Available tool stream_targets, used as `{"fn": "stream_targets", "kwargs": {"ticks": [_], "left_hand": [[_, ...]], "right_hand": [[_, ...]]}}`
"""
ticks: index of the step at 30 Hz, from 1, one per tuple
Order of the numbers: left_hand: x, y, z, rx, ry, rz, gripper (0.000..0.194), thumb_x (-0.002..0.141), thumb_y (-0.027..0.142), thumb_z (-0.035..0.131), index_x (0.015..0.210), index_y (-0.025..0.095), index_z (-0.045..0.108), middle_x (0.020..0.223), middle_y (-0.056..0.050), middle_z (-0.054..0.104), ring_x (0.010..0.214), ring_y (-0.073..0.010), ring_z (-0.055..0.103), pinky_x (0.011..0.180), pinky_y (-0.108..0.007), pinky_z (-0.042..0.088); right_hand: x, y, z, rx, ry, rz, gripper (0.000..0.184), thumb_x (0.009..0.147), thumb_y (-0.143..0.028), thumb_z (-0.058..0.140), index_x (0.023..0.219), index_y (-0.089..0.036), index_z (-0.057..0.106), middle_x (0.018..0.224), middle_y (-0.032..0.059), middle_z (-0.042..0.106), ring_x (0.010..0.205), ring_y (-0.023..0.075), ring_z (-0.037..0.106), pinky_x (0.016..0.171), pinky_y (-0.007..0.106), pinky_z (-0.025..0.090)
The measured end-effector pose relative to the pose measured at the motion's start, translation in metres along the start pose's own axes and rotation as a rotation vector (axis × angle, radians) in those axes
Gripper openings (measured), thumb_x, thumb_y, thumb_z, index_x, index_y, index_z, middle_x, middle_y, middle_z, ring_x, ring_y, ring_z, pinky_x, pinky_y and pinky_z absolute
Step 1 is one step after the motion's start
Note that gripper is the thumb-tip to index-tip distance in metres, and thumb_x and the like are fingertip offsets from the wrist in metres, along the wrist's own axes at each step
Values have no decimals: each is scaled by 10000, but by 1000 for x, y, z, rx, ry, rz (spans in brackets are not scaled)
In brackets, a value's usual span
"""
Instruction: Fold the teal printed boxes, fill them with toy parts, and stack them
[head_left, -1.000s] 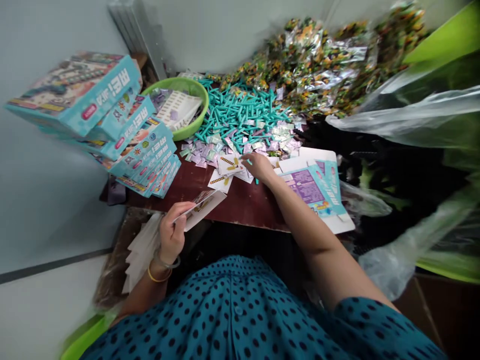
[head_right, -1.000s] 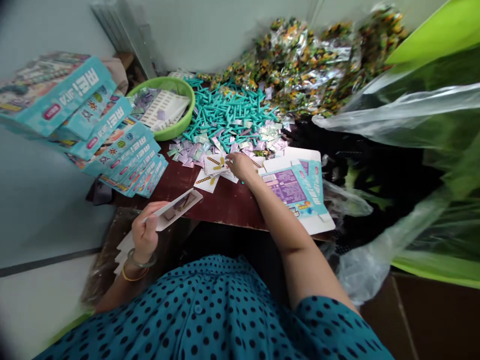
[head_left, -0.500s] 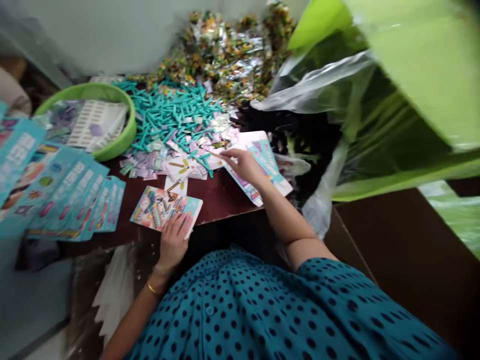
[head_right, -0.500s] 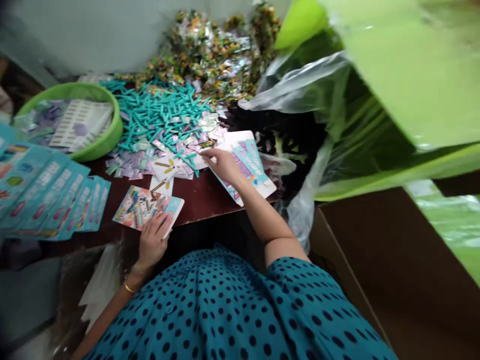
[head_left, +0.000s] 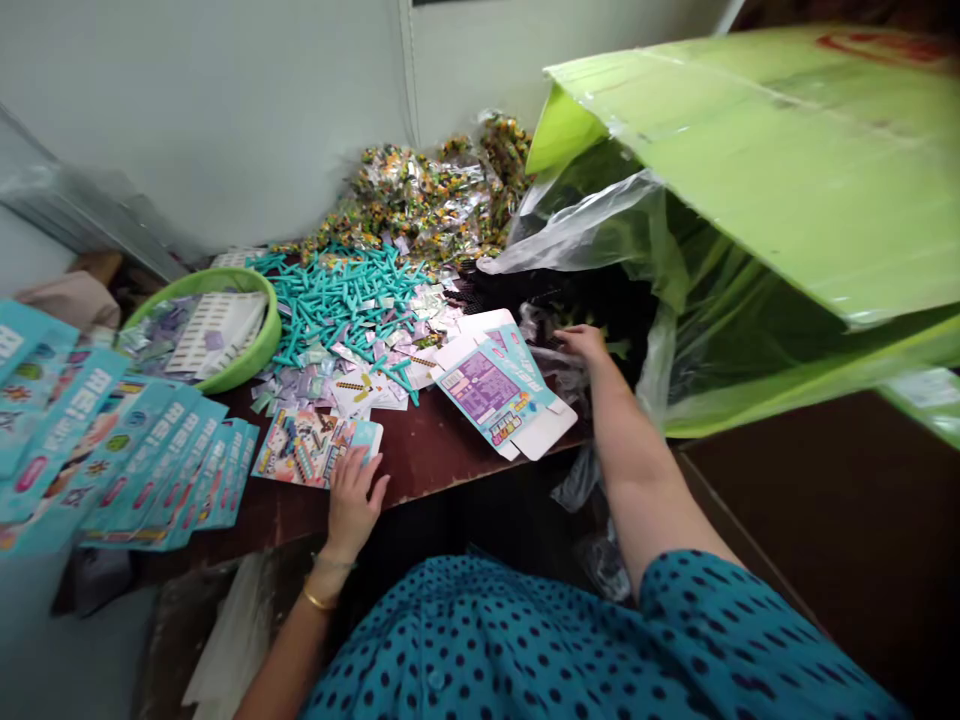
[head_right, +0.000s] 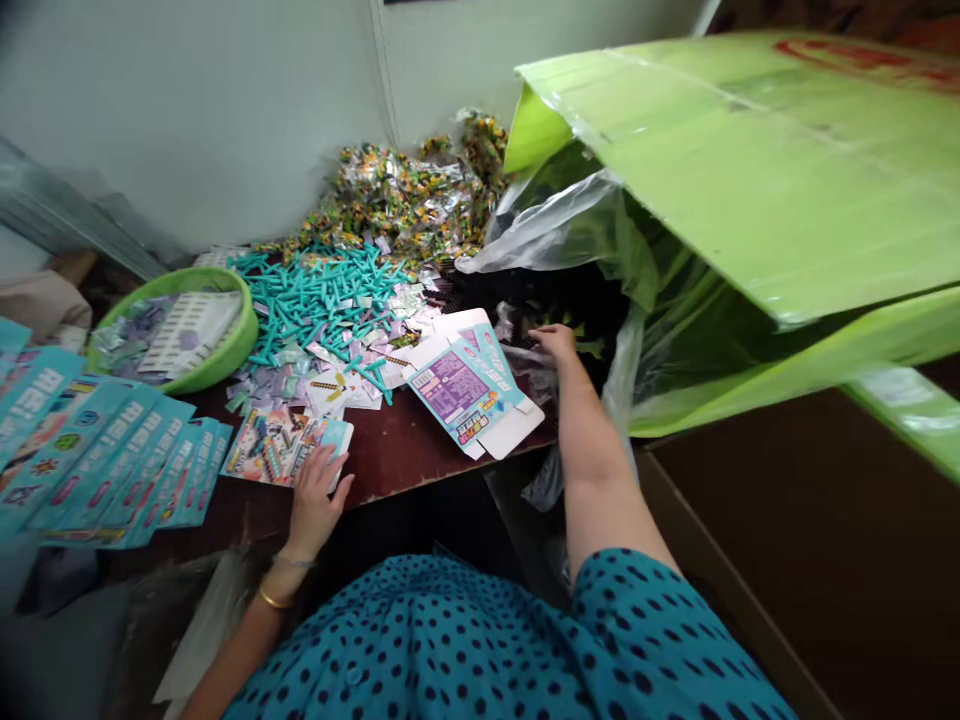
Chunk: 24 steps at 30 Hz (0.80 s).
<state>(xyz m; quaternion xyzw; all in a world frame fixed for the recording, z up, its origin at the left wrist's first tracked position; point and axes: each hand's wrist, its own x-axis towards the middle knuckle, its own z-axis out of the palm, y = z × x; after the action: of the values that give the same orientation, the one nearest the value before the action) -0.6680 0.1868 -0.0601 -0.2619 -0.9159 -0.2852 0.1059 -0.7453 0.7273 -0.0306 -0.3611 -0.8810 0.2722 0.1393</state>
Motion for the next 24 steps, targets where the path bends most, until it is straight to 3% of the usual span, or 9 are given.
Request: {"fn": "stream_targets", "kwargs": {"ticks": [5, 7, 10, 12, 13, 15, 17, 20, 24], "left_hand": [[6, 27, -6, -375, -51, -150, 301, 995, 348, 573, 1251, 257, 701, 1366, -102, 657, 1317, -285, 578, 1168, -517, 413], [12, 36, -7, -570, -93, -241, 296, 968, 407, 619, 1197, 257, 733, 1314, -104, 687, 1269, -294, 610, 1161, -515, 420], [21, 51, -6, -1069, -249, -402, 521, 912, 624, 623, 1224, 221, 732, 1311, -156, 685, 1240, -345, 627, 1109, -544, 462], [25, 61, -5, -1496, -372, -479, 781, 830, 778, 604, 1365, 212, 650, 1421, -189, 616, 1312, -395, 576, 1090, -586, 473], [26, 64, -5, -1660, -372, -506, 841, 801, 795, 627, 1416, 223, 607, 1477, -184, 574, 1369, -403, 528, 1107, -592, 460], [26, 64, -7, -1811, -197, -586, 752, 813, 680, 717, 1426, 262, 595, 1525, -129, 546, 1453, -362, 450, 1176, -549, 408], [23, 53, -14, -1796, 78, -703, 518, 892, 474, 722, 1367, 284, 640, 1476, -76, 605, 1457, -293, 461, 1218, -475, 372], [16, 22, -32, -1744, 250, -848, 421, 929, 324, 675, 1344, 255, 655, 1348, -80, 698, 1355, -284, 578, 1190, -474, 410], [5, -10, -55, -1730, 156, -986, 433, 936, 397, 674, 1335, 229, 655, 1247, -94, 745, 1190, -291, 690, 1070, -473, 515]], "right_hand": [[-4, 7, -64, 600, 386, 56, 185, 912, -466, 664, 958, -289, 637, 972, 83, 740, 936, 231, 687, 696, 342, 574], [-23, -9, -72, 858, 421, 50, 207, 919, -484, 638, 982, -287, 627, 1002, 67, 727, 881, 202, 688, 647, 328, 554], [-87, -61, -48, 946, 95, -35, 274, 827, -505, 745, 928, -267, 652, 913, 38, 724, 677, 159, 644, 570, 315, 529], [-153, -104, -15, 956, -275, -161, 376, 652, -452, 901, 864, -234, 679, 811, 13, 723, 672, 176, 670, 607, 323, 560], [-188, -124, 3, 942, -549, -252, 370, 677, -444, 894, 875, -225, 670, 803, 6, 722, 710, 181, 689, 648, 323, 573], [-248, -158, 36, 967, -800, -365, 286, 867, -487, 726, 922, -224, 627, 831, 4, 729, 790, 189, 722, 708, 331, 588], [-275, -182, 61, 791, -882, -536, 265, 955, -483, 611, 888, -226, 610, 820, 1, 730, 780, 188, 719, 705, 334, 588], [-238, -216, 89, 501, -811, -684, 176, 907, -393, 699, 903, -219, 673, 883, 28, 740, 832, 224, 700, 767, 371, 583], [-114, -270, 124, 237, -542, -657, 326, 999, -188, 490, 1274, -120, 653, 1424, 198, 576, 1355, 330, 493, 1130, 489, 398]]}}
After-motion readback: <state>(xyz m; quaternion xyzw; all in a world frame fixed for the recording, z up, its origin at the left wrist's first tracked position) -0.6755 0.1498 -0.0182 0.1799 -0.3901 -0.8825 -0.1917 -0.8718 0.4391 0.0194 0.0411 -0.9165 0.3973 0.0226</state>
